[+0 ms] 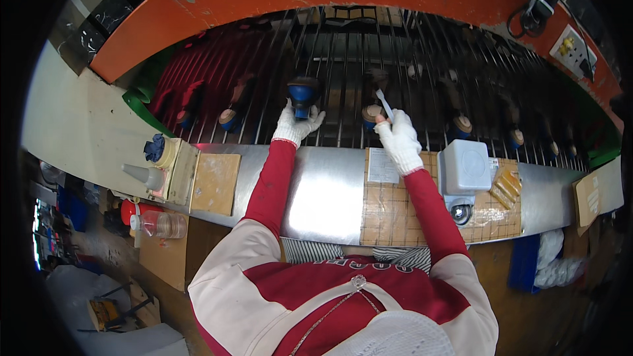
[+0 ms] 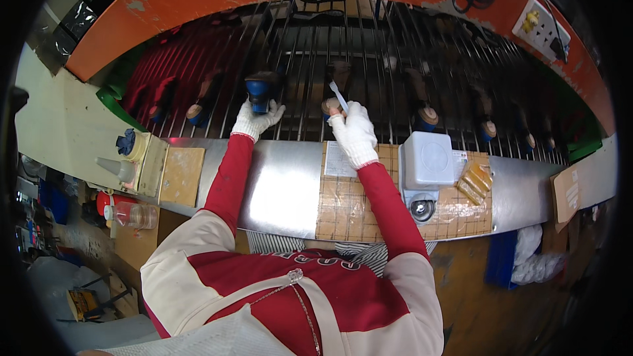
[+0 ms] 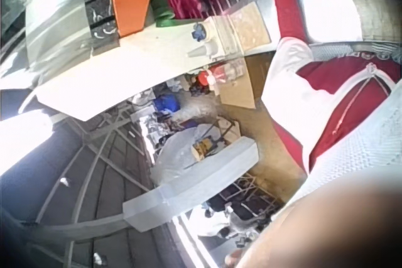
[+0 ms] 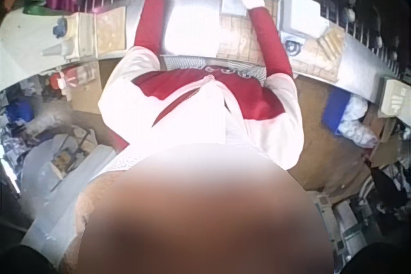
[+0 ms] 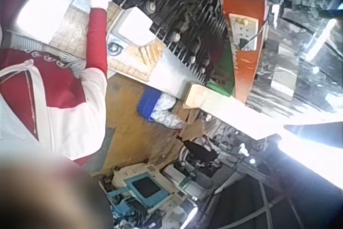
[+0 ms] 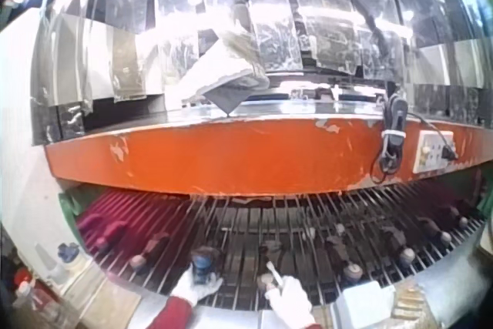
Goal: The person holds a blue and black shoe and repeatedly applies a dark adhesive to the sole and side edges using a small brush. The shoe is rotated to access different areas while the person dips the brush into a container to reload adhesive.
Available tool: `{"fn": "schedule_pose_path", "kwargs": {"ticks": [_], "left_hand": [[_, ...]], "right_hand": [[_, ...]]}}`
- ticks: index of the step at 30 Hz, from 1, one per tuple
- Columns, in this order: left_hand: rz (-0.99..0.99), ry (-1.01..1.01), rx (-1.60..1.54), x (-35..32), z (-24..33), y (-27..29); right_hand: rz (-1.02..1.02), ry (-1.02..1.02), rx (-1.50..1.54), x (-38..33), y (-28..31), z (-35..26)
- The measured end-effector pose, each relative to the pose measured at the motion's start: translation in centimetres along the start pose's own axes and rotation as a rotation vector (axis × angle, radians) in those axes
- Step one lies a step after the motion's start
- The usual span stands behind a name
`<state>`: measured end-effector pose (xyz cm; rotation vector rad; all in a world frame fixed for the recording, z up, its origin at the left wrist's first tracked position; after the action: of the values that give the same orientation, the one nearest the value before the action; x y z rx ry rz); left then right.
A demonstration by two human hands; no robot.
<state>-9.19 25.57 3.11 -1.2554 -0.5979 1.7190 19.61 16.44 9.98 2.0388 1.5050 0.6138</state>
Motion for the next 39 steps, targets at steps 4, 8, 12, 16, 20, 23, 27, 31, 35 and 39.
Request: {"fn": "schedule_pose_path", "kwargs": {"ticks": [4,8,12,16,20,23,27,31,35,39], "left_hand": [[0.198,-0.067,-0.349,0.8,-0.9,1.2],[0.081,-0.232,-0.186,-3.9,-2.2,2.1],[-0.172,-0.142,0.011,-10.9,-4.9,1.8],[-0.351,-0.003,0.248,-15.0,-7.5,0.3],[-0.758,0.157,0.267,-18.1,-9.9,-1.4],[-0.813,0.239,0.189,-21.7,-11.6,-0.2],[-0.758,0.204,0.158,-25.4,-13.7,2.9],[-0.652,0.06,0.266,-26.8,-13.8,6.3],[-0.643,-0.217,0.915,-26.5,-11.4,8.2],[-0.785,-0.724,0.862,-26.2,-10.7,6.2]], "right_hand": [[-0.038,-0.104,-0.166,3.3,-2.8,-1.7],[-0.141,-0.251,-0.27,5.9,-5.2,-2.2],[-0.116,-0.211,-0.018,6.3,-3.6,-1.7],[-0.159,-0.223,0.342,3.6,1.9,-1.3],[-0.419,-0.1,0.783,-3.9,7.7,-0.8],[-0.488,-0.006,0.856,-10.0,10.3,-0.1],[-0.187,-0.068,0.608,-16.2,14.3,3.9],[0.147,-0.045,-0.087,-19.5,18.3,9.3],[0.296,-0.216,-0.306,-22.7,20.7,13.6],[0.397,-0.213,-0.486,-23.0,20.8,15.2]]}}
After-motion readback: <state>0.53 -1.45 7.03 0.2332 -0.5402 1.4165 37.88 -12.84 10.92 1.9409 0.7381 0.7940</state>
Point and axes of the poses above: each hand's wrist, its own x-axis towards the middle knuckle, its own y-axis out of the back of the hand, z = x × y, the point moved 2 cm from there along x, towards the middle knuckle, and after that the axes turned 12 degrees about -y, right-handed, at the moved point
